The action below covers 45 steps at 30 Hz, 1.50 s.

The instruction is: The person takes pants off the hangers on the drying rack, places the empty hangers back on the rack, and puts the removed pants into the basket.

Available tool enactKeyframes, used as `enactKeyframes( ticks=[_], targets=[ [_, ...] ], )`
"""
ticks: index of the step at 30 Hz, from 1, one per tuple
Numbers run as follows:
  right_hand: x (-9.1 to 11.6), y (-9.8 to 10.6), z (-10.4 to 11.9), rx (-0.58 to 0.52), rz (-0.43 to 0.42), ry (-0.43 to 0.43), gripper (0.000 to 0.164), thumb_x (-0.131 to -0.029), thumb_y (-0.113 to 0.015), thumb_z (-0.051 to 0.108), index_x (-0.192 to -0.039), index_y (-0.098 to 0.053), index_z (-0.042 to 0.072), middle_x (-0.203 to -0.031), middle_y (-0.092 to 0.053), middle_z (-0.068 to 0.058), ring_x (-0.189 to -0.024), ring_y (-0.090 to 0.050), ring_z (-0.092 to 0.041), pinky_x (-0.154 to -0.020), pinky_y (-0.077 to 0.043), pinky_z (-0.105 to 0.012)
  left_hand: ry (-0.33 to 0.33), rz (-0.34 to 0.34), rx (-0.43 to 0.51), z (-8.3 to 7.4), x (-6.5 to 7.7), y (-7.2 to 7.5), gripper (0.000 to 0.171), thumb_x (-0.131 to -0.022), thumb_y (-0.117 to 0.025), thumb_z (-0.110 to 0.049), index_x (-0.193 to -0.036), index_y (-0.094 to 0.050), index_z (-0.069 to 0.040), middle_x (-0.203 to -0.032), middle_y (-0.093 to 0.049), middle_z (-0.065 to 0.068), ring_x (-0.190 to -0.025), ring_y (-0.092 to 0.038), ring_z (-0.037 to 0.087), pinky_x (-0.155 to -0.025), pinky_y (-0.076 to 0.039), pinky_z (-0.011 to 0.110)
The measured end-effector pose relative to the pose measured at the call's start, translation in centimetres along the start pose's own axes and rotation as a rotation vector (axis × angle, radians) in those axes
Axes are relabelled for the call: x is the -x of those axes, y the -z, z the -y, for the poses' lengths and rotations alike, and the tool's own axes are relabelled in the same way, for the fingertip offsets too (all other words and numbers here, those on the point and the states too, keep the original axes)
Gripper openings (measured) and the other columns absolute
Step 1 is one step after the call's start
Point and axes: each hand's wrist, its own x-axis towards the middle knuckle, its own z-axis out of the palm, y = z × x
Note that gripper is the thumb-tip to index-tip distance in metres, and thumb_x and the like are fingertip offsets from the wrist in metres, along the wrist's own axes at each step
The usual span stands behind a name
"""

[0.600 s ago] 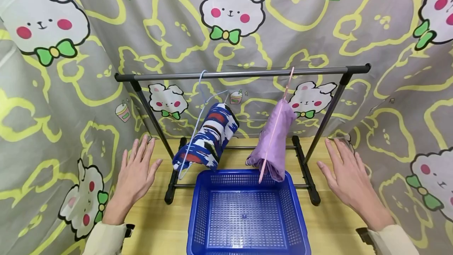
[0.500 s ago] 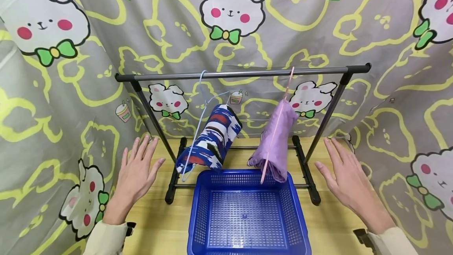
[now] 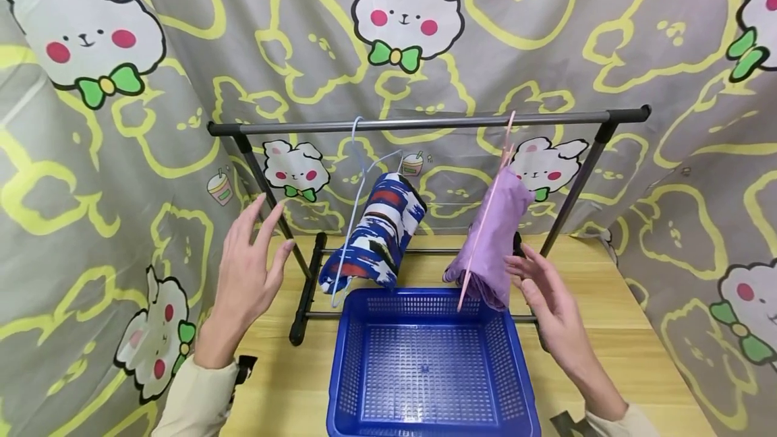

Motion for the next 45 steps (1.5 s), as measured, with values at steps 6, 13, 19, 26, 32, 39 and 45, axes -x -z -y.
enactKeyframes(
  ticks=[6,13,19,26,32,39,45],
  targets=[
    [-0.6,-3.2,0.6,-0.196,-0.080,-0.166,0.053,-0.100,-0.056,-0.010,-0.151,-0.043,-0.002,-0.129,-0.060,-0.031,-0.116,-0.067,-0.025,-0.093,-0.054,-0.026,-0.009,-0.049,0.059,-1.4,-2.8,0.3,0.059,-0.108,-0.042,-0.051,-0.153,-0.049,-0.015,-0.162,-0.035,0.016,-0.146,-0.034,0.040,-0.113,-0.026,0.067],
    [-0.9,-6.0,1.3,-0.360,-0.132,-0.270,0.058,-0.096,-0.062,-0.011,-0.149,-0.041,-0.005,-0.122,-0.065,-0.028,-0.108,-0.071,-0.029,-0.088,-0.058,-0.034,-0.061,-0.122,0.087,-1.5,-5.6,0.6,0.061,-0.108,-0.038,-0.053,-0.153,-0.050,-0.013,-0.163,-0.034,0.014,-0.150,-0.030,0.036,-0.118,-0.022,0.061],
    [-0.9,-6.8,1.6,-0.562,-0.056,-0.310,0.051,-0.104,-0.051,-0.005,-0.151,-0.032,-0.001,-0.119,-0.068,-0.022,-0.109,-0.070,-0.030,-0.094,-0.056,-0.044,-0.123,-0.125,0.137,-1.8,-8.3,0.5,0.051,-0.108,-0.050,-0.039,-0.154,-0.049,-0.016,-0.164,-0.032,0.015,-0.151,-0.028,0.036,-0.120,-0.022,0.058],
    [-1.4,-7.2,2.0,-0.571,-0.076,-0.313,0.049,-0.105,-0.051,-0.002,-0.152,-0.035,0.000,-0.111,-0.070,-0.020,-0.096,-0.072,-0.029,-0.083,-0.060,-0.040,-0.094,-0.109,0.066,-1.7,-11.9,1.0,0.048,-0.106,-0.056,-0.025,-0.153,-0.051,-0.018,-0.164,-0.032,0.013,-0.152,-0.025,0.035,-0.122,-0.014,0.058],
    [-1.2,-7.2,2.6,-0.486,-0.150,-0.333,0.051,-0.102,-0.056,-0.005,-0.150,-0.039,-0.007,-0.099,-0.071,-0.016,-0.083,-0.071,-0.023,-0.071,-0.062,-0.039,-0.016,-0.016,0.024,-1.1,-13.7,1.4,0.043,-0.108,-0.054,-0.030,-0.150,-0.056,-0.020,-0.159,-0.038,0.016,-0.151,-0.026,0.036,-0.122,-0.007,0.059],
    [-1.0,-6.2,2.9,-0.411,-0.196,-0.353,0.046,-0.100,-0.059,-0.006,-0.145,-0.048,-0.007,-0.092,-0.071,-0.009,-0.080,-0.070,-0.018,-0.064,-0.061,-0.036,0.032,0.031,-0.002,-0.5,-14.6,1.4,0.040,-0.106,-0.056,-0.029,-0.144,-0.062,-0.019,-0.143,-0.050,0.019,-0.142,-0.038,0.040,-0.123,-0.004,0.055],
    [-0.9,-5.5,3.0,-0.342,-0.220,-0.393,0.039,-0.101,-0.060,0.000,-0.139,-0.054,-0.008,-0.089,-0.069,-0.005,-0.075,-0.068,-0.014,-0.061,-0.059,-0.031,-0.015,-0.062,-0.008,0.0,-15.0,0.9,0.033,-0.103,-0.062,-0.021,-0.136,-0.069,-0.015,-0.127,-0.056,0.019,-0.115,-0.049,0.040,-0.113,-0.026,0.055]
  ],
)
